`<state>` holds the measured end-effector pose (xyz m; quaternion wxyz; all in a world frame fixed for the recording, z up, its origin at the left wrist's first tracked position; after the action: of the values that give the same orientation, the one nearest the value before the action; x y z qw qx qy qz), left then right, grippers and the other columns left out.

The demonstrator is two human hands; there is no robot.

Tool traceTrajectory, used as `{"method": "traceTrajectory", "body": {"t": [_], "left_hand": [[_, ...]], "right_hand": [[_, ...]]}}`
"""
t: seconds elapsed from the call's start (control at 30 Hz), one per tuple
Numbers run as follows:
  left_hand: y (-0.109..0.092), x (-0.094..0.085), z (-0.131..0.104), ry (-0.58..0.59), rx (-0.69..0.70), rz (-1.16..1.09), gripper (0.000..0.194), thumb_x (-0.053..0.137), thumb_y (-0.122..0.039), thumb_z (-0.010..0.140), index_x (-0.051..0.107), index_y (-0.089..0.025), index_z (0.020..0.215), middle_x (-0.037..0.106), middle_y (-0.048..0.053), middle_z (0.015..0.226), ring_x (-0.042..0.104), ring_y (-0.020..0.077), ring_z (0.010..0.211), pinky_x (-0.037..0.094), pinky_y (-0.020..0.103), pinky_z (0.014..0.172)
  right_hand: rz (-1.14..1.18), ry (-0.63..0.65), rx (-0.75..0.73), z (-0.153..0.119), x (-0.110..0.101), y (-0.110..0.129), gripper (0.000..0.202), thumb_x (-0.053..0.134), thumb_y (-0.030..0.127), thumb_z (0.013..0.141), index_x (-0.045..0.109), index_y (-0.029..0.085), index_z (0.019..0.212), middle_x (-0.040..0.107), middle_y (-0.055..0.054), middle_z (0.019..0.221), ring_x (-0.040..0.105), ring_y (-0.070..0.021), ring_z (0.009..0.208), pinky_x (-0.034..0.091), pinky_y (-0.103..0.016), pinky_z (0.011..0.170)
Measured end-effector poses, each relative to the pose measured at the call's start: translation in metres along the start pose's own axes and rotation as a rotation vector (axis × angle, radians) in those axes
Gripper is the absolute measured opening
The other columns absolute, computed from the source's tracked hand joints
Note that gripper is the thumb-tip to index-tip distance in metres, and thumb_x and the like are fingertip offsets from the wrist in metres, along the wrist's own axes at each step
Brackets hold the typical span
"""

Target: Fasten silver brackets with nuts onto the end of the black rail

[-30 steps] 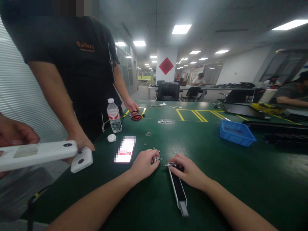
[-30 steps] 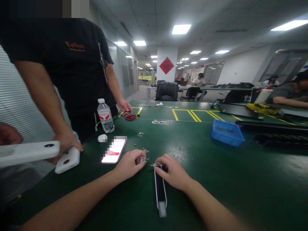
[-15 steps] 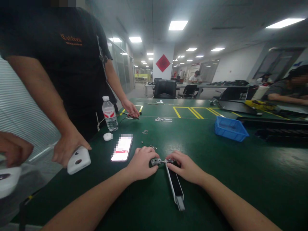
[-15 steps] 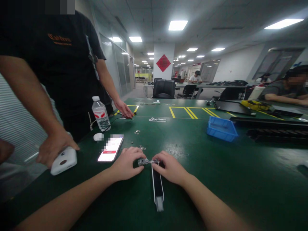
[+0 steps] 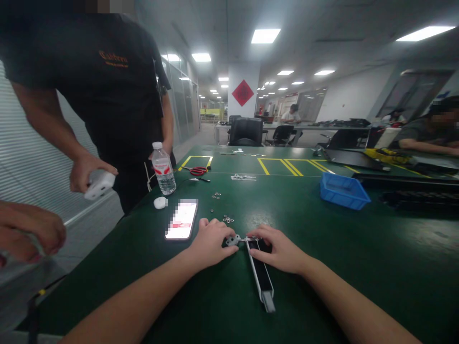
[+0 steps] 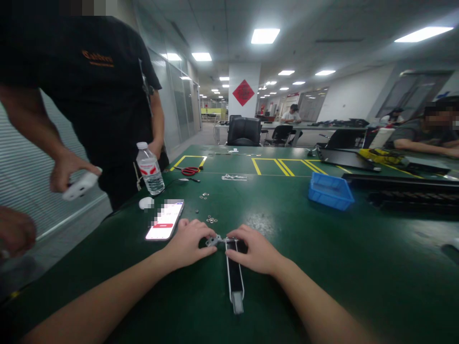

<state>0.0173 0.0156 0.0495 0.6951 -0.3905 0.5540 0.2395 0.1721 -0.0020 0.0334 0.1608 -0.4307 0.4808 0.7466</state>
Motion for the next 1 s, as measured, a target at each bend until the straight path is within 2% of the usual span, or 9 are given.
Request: {"method": "traceTrajectory", "body": {"t": [0.2, 0.33, 0.57, 0.73, 1.0], "left_hand": [[0.0017, 0.0017, 0.0021, -0.027, -0.062, 0.014, 0.031, 0.060, -0.049, 0.078, 0.063, -0.020, 0.090, 0.064, 0.002, 0.088, 0.053, 0.0224, 0.089, 0.028, 0.037, 0.079], [0.0019, 0.0008, 0.0009, -0.012, -0.047, -0.025, 0.036, 0.061, -0.051, 0.075, 0.063, -0.021, 0.095, 0.064, 0.002, 0.086, 0.053, 0.0226, 0.087, 0.028, 0.037, 0.079], [0.0031, 0.0004, 0.0002, 0.023, -0.009, -0.043, 0.028, 0.058, -0.040, 0.079, 0.066, -0.024, 0.101, 0.066, 0.003, 0.087, 0.054, 0.0237, 0.090, 0.028, 0.039, 0.081], [0.0019, 0.0018, 0.0006, -0.001, -0.026, -0.046, 0.026, 0.060, -0.040, 0.078, 0.065, -0.023, 0.097, 0.066, 0.002, 0.085, 0.054, 0.0232, 0.090, 0.027, 0.039, 0.080], [-0.0023, 0.0027, 0.0006, -0.060, -0.004, -0.006, 0.022, 0.063, -0.039, 0.078, 0.062, -0.022, 0.091, 0.062, 0.003, 0.103, 0.049, 0.0245, 0.101, 0.026, 0.040, 0.083]], "right_hand": [[0.026, -0.010, -0.001, 0.0009, 0.0025, -0.0004, 0.033, 0.060, 0.038, 0.080, 0.062, 0.017, 0.105, 0.055, -0.006, 0.091, 0.050, -0.0158, 0.075, 0.042, -0.029, 0.068], [0.030, -0.006, 0.003, 0.0007, 0.0038, -0.0027, 0.033, 0.060, 0.038, 0.081, 0.061, 0.017, 0.106, 0.055, -0.006, 0.092, 0.049, -0.0152, 0.074, 0.041, -0.029, 0.067], [0.033, 0.005, 0.007, 0.0002, 0.0023, -0.0007, 0.031, 0.060, 0.035, 0.081, 0.061, 0.017, 0.106, 0.054, -0.006, 0.090, 0.049, -0.0147, 0.073, 0.041, -0.029, 0.066], [0.041, -0.007, -0.003, 0.0008, 0.0020, -0.0001, 0.030, 0.061, 0.034, 0.080, 0.062, 0.016, 0.104, 0.055, -0.005, 0.089, 0.049, -0.0146, 0.073, 0.042, -0.029, 0.067], [0.063, -0.019, -0.005, 0.0006, 0.0023, -0.0032, 0.029, 0.062, 0.034, 0.080, 0.062, 0.017, 0.104, 0.054, -0.005, 0.090, 0.049, -0.0141, 0.073, 0.043, -0.028, 0.067]]}}
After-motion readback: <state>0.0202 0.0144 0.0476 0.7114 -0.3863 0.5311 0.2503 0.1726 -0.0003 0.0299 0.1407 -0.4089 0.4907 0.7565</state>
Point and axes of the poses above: each hand's wrist, its own z-axis towards the middle knuckle, its own x-axis out of the palm, y = z × x, the point moved 6 cm from there along z, towards the middle knuckle
